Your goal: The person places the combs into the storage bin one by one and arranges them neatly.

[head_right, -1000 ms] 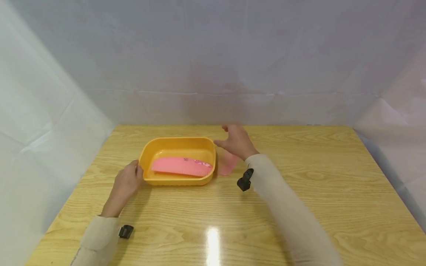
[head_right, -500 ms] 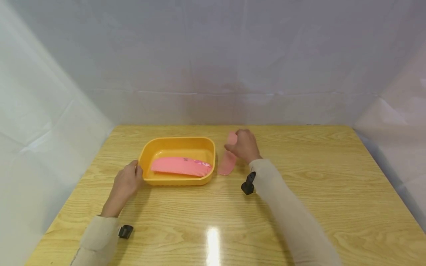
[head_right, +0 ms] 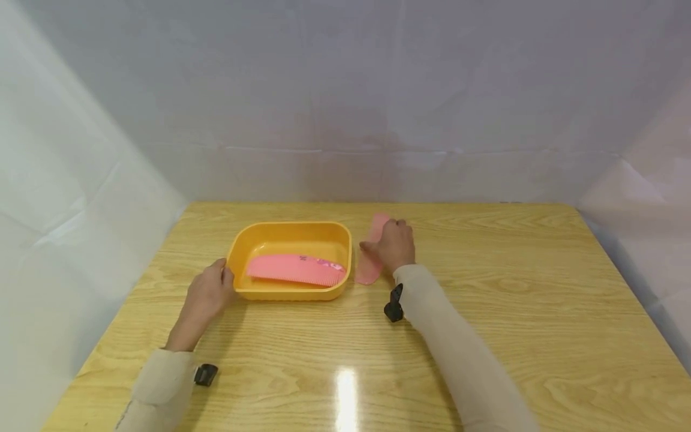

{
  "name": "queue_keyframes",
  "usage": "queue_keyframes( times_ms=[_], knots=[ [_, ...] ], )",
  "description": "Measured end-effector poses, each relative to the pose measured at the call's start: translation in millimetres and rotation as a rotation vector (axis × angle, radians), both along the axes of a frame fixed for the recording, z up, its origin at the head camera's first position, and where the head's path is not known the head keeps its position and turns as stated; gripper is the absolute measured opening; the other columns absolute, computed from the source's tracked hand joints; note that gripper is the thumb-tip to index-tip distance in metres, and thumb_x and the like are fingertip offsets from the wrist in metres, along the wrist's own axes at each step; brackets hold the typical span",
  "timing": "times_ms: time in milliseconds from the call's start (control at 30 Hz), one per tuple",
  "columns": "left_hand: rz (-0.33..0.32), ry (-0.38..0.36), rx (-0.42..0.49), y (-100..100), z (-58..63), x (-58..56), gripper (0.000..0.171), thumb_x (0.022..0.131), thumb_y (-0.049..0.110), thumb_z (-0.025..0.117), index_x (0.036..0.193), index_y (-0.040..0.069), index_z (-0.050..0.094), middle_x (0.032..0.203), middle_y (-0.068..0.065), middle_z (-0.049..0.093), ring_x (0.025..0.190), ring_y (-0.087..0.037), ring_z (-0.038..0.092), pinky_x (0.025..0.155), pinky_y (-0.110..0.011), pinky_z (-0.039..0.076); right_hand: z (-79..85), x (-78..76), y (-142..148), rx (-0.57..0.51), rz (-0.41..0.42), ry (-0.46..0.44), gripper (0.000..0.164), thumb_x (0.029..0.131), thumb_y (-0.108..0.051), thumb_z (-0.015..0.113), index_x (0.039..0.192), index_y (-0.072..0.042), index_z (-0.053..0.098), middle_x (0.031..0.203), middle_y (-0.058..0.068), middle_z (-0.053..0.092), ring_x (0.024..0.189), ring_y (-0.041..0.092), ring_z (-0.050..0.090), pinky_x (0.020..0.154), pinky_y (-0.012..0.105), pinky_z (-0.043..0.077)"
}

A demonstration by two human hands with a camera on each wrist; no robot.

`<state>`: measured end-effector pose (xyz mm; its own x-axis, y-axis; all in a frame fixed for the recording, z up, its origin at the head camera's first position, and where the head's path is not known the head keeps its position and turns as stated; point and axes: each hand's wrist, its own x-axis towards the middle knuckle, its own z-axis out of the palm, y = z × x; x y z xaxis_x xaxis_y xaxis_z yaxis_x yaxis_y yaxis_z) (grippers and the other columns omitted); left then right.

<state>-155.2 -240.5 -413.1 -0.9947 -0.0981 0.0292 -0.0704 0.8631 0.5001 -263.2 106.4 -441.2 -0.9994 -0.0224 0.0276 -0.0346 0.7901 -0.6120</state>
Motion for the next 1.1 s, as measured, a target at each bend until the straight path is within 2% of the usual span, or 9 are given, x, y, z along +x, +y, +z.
queue_keyframes(
  times_ms=[167, 567, 667, 900, 1100],
  knots=[
    [0.000, -0.007, -0.002, 1, 0.1, -0.7, 0.024, 0.105, 0.009, 0.036, 0.102, -0.007, 0.053, 0.070, -0.012, 0.047, 0.063, -0.027, 0.047, 0.058, -0.041, 0.040, -4.8, 1.9, 0, 0.026, -0.023, -0.010, 0.058, 0.077, -0.040, 0.087, 0.096, 0.008, 0.061, 0.108, 0.025, 0.058, 0.104, 0.042, 0.053, 0.093, 0.051, 0.045],
    [0.003, -0.002, -0.006, 0, 1.0, -0.3, 0.025, 0.105, 0.009, 0.037, 0.106, -0.009, 0.054, 0.071, -0.013, 0.049, 0.065, -0.029, 0.049, 0.060, -0.043, 0.042, -7.3, 4.4, 10, 0.003, 0.049, 0.026, 0.052, 0.077, -0.029, 0.087, 0.101, 0.010, 0.060, 0.096, 0.021, 0.060, 0.092, 0.037, 0.055, 0.083, 0.047, 0.047],
    [0.009, -0.007, -0.008, -1, 1.1, 0.0, 0.025, 0.105, 0.009, 0.036, 0.105, -0.008, 0.054, 0.071, -0.013, 0.049, 0.065, -0.029, 0.049, 0.060, -0.043, 0.042, -7.1, 5.6, 14, -0.016, 0.069, 0.007, 0.053, 0.079, -0.026, 0.085, 0.106, 0.011, 0.060, 0.100, 0.023, 0.060, 0.092, 0.037, 0.056, 0.083, 0.047, 0.048],
    [0.006, -0.003, -0.009, -2, -0.3, 0.8, 0.024, 0.104, 0.009, 0.036, 0.102, -0.007, 0.053, 0.071, -0.014, 0.049, 0.065, -0.030, 0.048, 0.061, -0.045, 0.043, -3.7, 9.3, 25, -0.049, 0.103, -0.050, 0.065, 0.082, -0.024, 0.083, 0.126, 0.015, 0.054, 0.121, 0.029, 0.058, 0.108, 0.041, 0.056, 0.097, 0.051, 0.047],
    [0.003, -0.004, -0.012, -2, -0.4, 0.5, 0.025, 0.105, 0.009, 0.036, 0.105, -0.009, 0.054, 0.074, -0.016, 0.051, 0.068, -0.031, 0.049, 0.063, -0.046, 0.043, -0.9, 10.5, 34, -0.047, 0.159, -0.088, 0.063, 0.084, -0.023, 0.082, 0.127, 0.013, 0.054, 0.118, 0.026, 0.061, 0.103, 0.038, 0.058, 0.091, 0.049, 0.049]
  ],
)
